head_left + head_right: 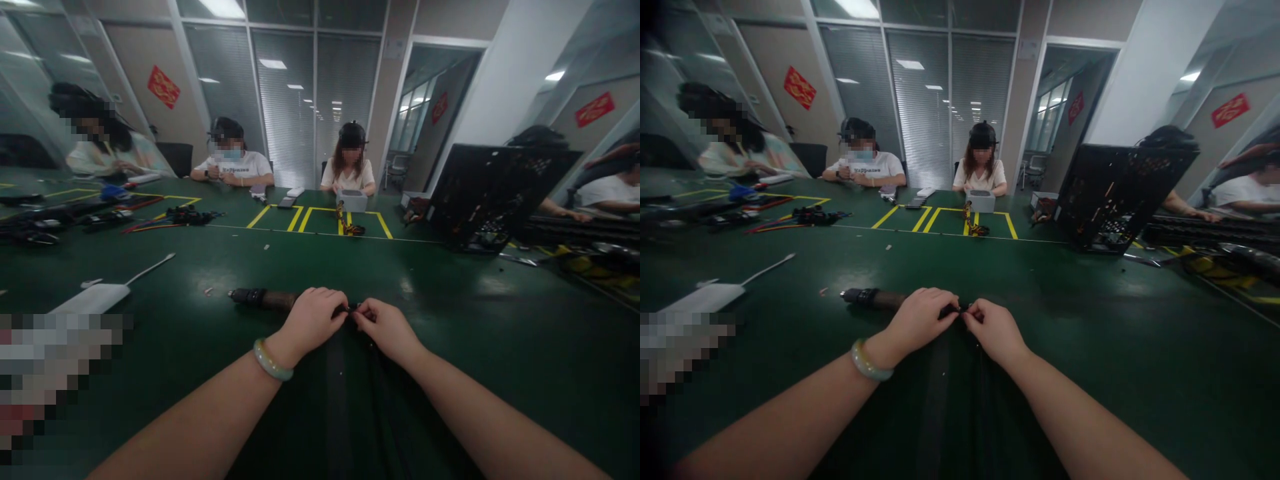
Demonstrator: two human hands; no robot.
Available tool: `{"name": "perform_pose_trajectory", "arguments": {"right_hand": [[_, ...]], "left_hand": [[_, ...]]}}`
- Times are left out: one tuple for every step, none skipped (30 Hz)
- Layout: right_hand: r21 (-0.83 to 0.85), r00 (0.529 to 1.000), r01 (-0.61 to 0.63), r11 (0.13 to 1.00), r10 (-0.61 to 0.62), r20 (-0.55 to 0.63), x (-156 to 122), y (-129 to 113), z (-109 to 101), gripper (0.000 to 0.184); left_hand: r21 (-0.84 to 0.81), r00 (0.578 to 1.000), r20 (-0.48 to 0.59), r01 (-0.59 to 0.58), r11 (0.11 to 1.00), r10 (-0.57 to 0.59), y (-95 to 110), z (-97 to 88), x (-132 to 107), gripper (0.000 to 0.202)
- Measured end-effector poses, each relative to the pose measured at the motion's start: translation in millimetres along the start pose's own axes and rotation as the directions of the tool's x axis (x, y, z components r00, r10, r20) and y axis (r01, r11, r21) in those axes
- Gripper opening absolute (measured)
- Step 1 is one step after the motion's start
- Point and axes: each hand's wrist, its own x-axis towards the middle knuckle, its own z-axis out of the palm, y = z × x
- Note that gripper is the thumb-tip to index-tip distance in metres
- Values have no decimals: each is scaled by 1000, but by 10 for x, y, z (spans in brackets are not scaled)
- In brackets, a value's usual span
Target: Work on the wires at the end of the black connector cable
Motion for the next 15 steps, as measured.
{"name": "perform_pose_trajectory", "arguments": {"right_hand": [[5,1000,-4,1000,4,6,-2,-3,1,16],[11,1000,-6,1000,6,8,-3,-5,3,16],[17,1000,-5,1000,5,9,-4,-6,5,16],[22,1000,-4,1000,4,8,-5,-6,8,16],[21,1000,-3,1000,2,8,-6,-5,11,16],[18,1000,-2,1000,2,7,-6,-3,14,17],[11,1000,-2,1000,2,5,-6,1,17,17],[4,1000,-3,1000,3,5,-6,5,19,16],[-2,1000,-5,1000,5,4,-4,10,21,16],[-6,1000,-7,1000,7,5,-2,16,22,15],[-9,1000,-11,1000,11,9,2,23,22,14],[-13,1000,-12,1000,12,14,5,29,21,14],[-17,1000,-11,1000,11,21,9,33,19,13],[-23,1000,-7,1000,7,28,14,37,15,13],[-30,999,-2,1000,3,34,18,39,10,12]], "left_hand": [[-3,1000,0,0,1000,0,1,0,0,10],[-5,1000,1,3,1000,-3,1,0,1,10],[-6,1000,4,5,1000,-5,1,-2,1,10],[-6,1000,8,7,1000,-7,-1,-4,2,10],[-5,1000,13,9,1000,-9,-3,-6,2,10],[-5,1000,17,9,1000,-8,-5,-7,2,11],[-7,1000,22,7,1000,-7,-8,-9,2,11],[-11,1000,25,5,1000,-4,-11,-9,3,11],[-16,1000,25,3,1000,-2,-13,-9,4,11],[-20,1000,23,1,1000,-1,-15,-8,5,10],[-24,1000,20,-2,1000,2,-16,-7,6,9],[-27,1000,17,-5,1000,5,-16,-6,7,9],[-29,1000,14,-7,1000,8,-16,-5,8,9],[-30,1000,14,-11,999,11,-16,-5,9,9],[-30,1000,13,-14,999,15,-16,-4,10,9]]}}
